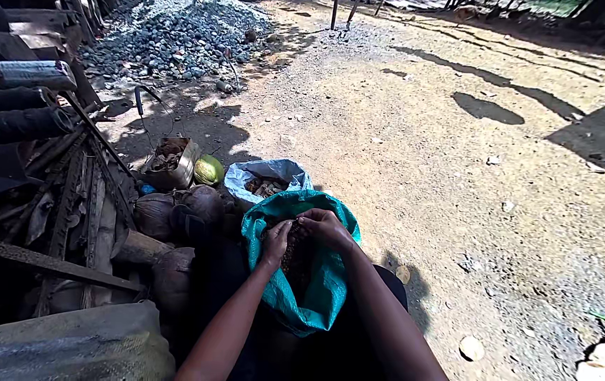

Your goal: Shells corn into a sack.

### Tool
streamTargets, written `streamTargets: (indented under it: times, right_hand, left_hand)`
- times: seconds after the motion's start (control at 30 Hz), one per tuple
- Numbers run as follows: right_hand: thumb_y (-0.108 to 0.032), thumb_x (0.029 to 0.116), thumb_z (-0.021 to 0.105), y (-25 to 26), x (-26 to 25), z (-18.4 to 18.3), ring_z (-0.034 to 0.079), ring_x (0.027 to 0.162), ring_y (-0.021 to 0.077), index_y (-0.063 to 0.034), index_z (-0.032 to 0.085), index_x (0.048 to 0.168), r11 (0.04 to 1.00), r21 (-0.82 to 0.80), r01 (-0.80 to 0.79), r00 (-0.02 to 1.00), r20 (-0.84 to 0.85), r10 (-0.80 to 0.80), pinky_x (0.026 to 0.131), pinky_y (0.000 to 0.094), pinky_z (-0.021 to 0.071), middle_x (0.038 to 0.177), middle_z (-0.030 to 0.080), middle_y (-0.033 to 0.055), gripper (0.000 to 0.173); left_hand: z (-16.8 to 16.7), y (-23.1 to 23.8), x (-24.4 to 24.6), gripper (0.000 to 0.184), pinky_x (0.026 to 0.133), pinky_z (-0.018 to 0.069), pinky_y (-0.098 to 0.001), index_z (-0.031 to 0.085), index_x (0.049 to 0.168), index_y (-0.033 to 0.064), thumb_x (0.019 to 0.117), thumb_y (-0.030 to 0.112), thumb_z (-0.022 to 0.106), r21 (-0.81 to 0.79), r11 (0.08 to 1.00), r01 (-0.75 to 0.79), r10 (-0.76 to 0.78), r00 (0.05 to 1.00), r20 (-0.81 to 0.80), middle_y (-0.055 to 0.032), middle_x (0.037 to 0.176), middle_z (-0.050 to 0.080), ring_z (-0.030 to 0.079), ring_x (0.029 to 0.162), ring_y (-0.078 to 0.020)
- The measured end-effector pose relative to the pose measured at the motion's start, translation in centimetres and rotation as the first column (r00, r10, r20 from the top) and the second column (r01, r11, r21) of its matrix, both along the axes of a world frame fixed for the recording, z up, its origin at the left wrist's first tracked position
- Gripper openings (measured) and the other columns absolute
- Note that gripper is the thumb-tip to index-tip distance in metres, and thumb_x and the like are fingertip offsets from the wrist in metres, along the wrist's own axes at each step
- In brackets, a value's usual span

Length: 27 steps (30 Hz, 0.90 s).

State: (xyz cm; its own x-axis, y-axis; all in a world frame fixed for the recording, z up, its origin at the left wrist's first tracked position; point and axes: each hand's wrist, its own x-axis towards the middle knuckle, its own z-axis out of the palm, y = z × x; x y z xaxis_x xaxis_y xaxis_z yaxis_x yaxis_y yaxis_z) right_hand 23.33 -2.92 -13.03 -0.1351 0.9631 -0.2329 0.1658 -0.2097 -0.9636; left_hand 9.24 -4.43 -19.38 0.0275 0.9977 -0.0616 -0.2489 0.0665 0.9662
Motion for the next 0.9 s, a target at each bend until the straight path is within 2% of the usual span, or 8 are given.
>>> streamTargets:
  times: [0.1,0.2,0.27,0.4,0.53,0.67,0.83,0.9]
  right_hand:
    - [0.003,0.0984,0.061,-0.2,-0.2,0.0,0.062,0.068,0.0062,0.0059,0.063,0.104,1.000,0.001,-0.021,1.000,0.001,0.021,0.069,0.0221,0.0553,0.082,0.065,0.0036,0.007]
    - [0.003,0.0990,0.059,-0.2,-0.3,0.1,0.062,0.067,0.0060,0.0058,0.064,0.103,1.000,0.005,-0.015,1.000,-0.003,0.015,0.068,0.0219,0.0552,0.080,0.065,0.0030,0.007]
    - [0.002,0.0994,0.059,-0.1,-0.2,0.0,0.062,0.066,0.0056,0.0057,0.064,0.103,1.000,0.002,-0.011,1.000,-0.004,0.011,0.068,0.0218,0.0553,0.079,0.065,0.0026,0.007]
    - [0.002,0.0995,0.059,0.0,-0.2,0.1,0.062,0.065,0.0053,0.0057,0.064,0.103,1.000,-0.008,-0.013,1.000,0.006,0.013,0.068,0.0214,0.0551,0.079,0.065,0.0027,0.007]
    - [0.002,0.0988,0.061,0.0,-0.2,-0.3,0.062,0.067,0.0059,0.0067,0.063,0.104,1.000,-0.001,-0.024,1.000,0.018,0.024,0.069,0.0222,0.0555,0.080,0.065,0.0035,0.007]
    - [0.001,0.0973,0.063,0.0,-0.4,-0.9,0.064,0.068,0.0059,0.0049,0.064,0.103,0.998,0.004,-0.064,0.998,0.017,0.064,0.070,0.0227,0.0560,0.081,0.066,0.0030,0.007]
    - [-0.001,0.1026,0.055,-0.1,-0.5,-0.1,0.063,0.069,0.0059,0.0073,0.064,0.109,0.999,-0.026,-0.027,0.999,-0.028,0.026,0.071,0.0228,0.0560,0.084,0.065,0.0040,0.014]
    - [0.000,0.1034,0.053,-0.1,-0.5,0.1,0.063,0.068,0.0057,0.0075,0.064,0.111,0.999,-0.046,-0.016,0.999,-0.034,0.015,0.071,0.0222,0.0559,0.085,0.065,0.0042,0.015]
  left_hand:
    - [-0.4,0.2,-0.1,0.029,0.082,0.0510,-0.0252,0.066,0.111,-0.0097,0.1088,0.010,0.046,0.040,0.999,-0.026,0.028,0.998,-0.050,-0.0129,0.099,0.066,0.060,0.087,-0.0078]
    - [-0.1,0.0,-0.1,0.036,0.081,0.0512,-0.0258,0.063,0.110,-0.0115,0.1116,0.015,0.038,-0.003,1.000,-0.031,0.030,0.998,-0.050,-0.0130,0.095,0.063,0.060,0.084,-0.0095]
    - [0.4,-0.2,-0.1,0.043,0.076,0.0522,-0.0247,0.063,0.111,-0.0114,0.1131,0.019,0.032,-0.065,0.997,-0.029,0.027,0.999,-0.030,-0.0116,0.091,0.063,0.061,0.078,-0.0093]
    - [0.1,-0.1,0.0,0.029,0.072,0.0518,-0.0221,0.067,0.105,-0.0106,0.1083,0.009,0.046,-0.002,1.000,-0.021,0.021,0.999,-0.030,-0.0078,0.086,0.065,0.060,0.073,-0.0053]
    - [-0.5,0.1,0.0,0.028,0.071,0.0509,-0.0214,0.068,0.102,-0.0097,0.1078,0.010,0.048,0.044,0.998,-0.043,0.046,0.995,-0.083,-0.0071,0.083,0.065,0.059,0.072,-0.0043]
    - [-0.9,0.5,0.0,0.030,0.074,0.0494,-0.0264,0.067,0.097,-0.0074,0.1084,0.013,0.048,0.037,0.996,-0.076,0.081,0.983,-0.163,-0.0083,0.082,0.061,0.057,0.075,-0.0082]
    - [-0.1,0.0,-0.1,0.045,0.075,0.0520,-0.0278,0.064,0.108,-0.0110,0.1132,0.021,0.033,-0.044,0.997,-0.063,0.054,0.983,-0.176,-0.0128,0.088,0.062,0.060,0.076,-0.0118]
    - [0.4,-0.1,-0.1,0.041,0.070,0.0516,-0.0257,0.064,0.107,-0.0101,0.1125,0.020,0.037,-0.069,0.996,-0.053,0.042,0.988,-0.146,-0.0104,0.085,0.061,0.059,0.071,-0.0098]
